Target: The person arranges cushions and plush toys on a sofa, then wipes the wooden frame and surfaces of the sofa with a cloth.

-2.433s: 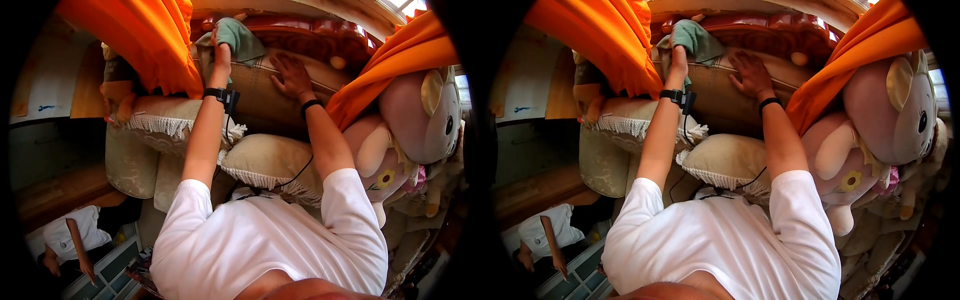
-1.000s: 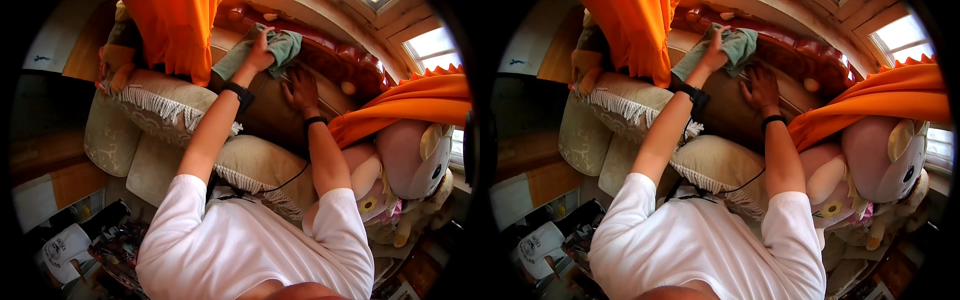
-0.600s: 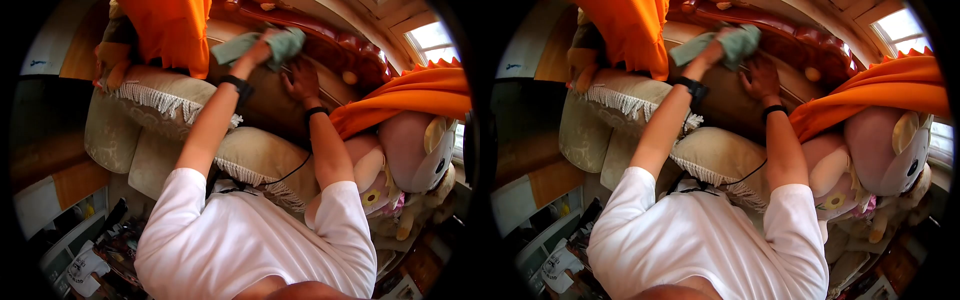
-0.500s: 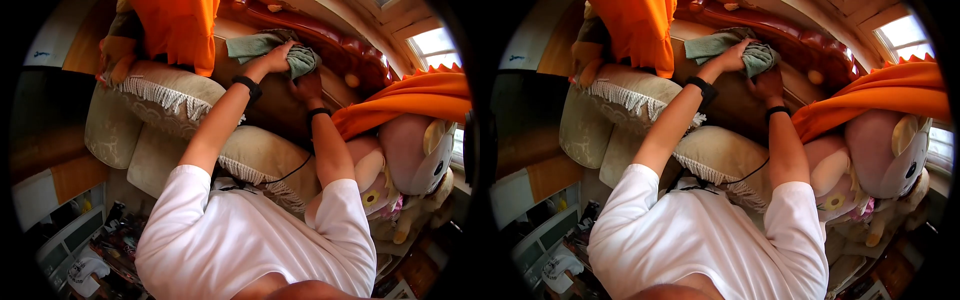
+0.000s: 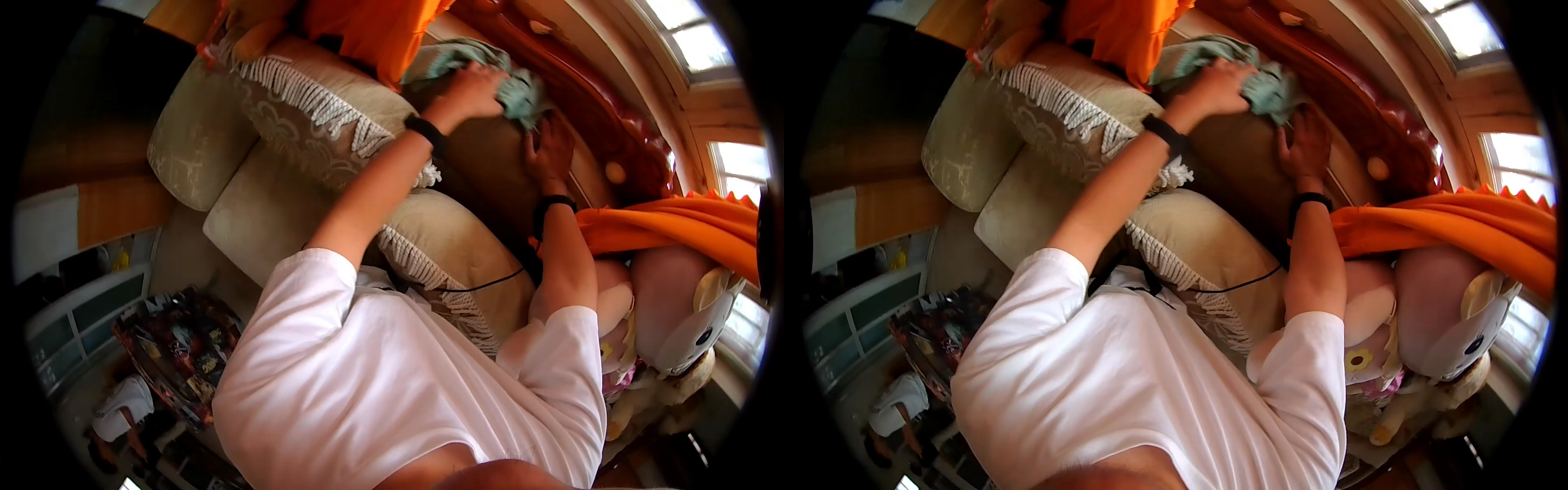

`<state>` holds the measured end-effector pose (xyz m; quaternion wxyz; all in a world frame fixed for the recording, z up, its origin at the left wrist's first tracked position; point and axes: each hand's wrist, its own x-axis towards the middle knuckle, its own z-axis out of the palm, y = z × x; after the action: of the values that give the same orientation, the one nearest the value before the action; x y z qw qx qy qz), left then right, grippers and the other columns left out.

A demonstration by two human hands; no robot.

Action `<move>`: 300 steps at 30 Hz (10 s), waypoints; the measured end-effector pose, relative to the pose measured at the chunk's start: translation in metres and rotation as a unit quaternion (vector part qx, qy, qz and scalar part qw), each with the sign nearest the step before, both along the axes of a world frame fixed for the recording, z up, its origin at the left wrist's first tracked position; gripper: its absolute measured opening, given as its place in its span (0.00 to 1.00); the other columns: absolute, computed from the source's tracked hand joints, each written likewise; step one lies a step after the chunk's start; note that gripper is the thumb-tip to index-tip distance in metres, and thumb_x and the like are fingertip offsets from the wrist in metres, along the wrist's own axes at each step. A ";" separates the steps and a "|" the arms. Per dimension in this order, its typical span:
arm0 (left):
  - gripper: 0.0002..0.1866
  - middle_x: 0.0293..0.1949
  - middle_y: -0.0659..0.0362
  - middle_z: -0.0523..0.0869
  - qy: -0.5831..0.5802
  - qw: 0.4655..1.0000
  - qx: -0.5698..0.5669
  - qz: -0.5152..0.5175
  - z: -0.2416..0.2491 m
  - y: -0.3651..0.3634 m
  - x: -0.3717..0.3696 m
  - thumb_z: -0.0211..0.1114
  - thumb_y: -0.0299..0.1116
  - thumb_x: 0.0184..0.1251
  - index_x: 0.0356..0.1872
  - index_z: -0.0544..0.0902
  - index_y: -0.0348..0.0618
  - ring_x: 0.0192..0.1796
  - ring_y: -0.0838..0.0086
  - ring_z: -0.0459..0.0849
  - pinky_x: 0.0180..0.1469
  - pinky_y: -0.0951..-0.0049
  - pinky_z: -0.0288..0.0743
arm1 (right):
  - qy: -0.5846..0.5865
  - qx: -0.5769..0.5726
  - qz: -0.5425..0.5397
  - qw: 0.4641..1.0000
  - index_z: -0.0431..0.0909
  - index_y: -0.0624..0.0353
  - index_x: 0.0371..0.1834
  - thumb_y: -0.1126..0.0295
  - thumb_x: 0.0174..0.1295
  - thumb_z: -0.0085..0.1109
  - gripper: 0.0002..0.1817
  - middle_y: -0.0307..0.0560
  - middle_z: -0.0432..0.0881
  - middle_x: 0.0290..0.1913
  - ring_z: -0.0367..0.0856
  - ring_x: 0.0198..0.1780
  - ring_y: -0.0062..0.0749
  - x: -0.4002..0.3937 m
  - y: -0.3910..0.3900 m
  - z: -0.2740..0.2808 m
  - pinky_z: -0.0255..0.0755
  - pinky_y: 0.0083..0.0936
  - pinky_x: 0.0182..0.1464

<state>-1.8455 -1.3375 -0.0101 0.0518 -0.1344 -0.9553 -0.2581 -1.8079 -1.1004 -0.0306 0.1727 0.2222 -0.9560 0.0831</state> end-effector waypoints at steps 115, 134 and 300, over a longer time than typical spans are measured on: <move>0.41 0.61 0.45 0.74 0.076 0.431 0.152 0.886 0.139 -0.474 1.005 0.67 0.34 0.58 0.74 0.58 0.47 0.64 0.49 0.71 0.68 0.52 0.62 | -0.082 0.129 0.925 0.349 0.81 0.52 0.49 0.62 0.59 0.61 0.16 0.50 0.79 0.50 0.73 0.56 0.47 0.831 -0.951 0.151 0.65 0.48 0.58; 0.17 0.51 0.43 0.81 0.151 0.015 0.037 0.988 0.130 -0.493 0.945 0.56 0.36 0.73 0.57 0.78 0.41 0.53 0.46 0.79 0.54 0.53 0.73 | -0.264 0.079 0.961 -0.025 0.77 0.55 0.52 0.78 0.55 0.55 0.19 0.50 0.75 0.53 0.73 0.57 0.49 0.846 -0.976 0.141 0.71 0.43 0.59; 0.18 0.26 0.38 0.81 0.106 0.106 0.231 0.961 0.161 -0.598 0.875 0.57 0.45 0.73 0.47 0.73 0.38 0.32 0.43 0.81 0.36 0.47 0.72 | -0.031 0.146 0.953 0.264 0.64 0.62 0.63 0.38 0.63 0.52 0.39 0.57 0.69 0.58 0.65 0.61 0.57 0.906 -1.127 0.177 0.59 0.66 0.53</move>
<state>-0.9702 -1.9354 0.1507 0.3862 0.8886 -0.1654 -0.1842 -0.9020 -2.2271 0.1459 -0.0952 0.9923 -0.0578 0.0539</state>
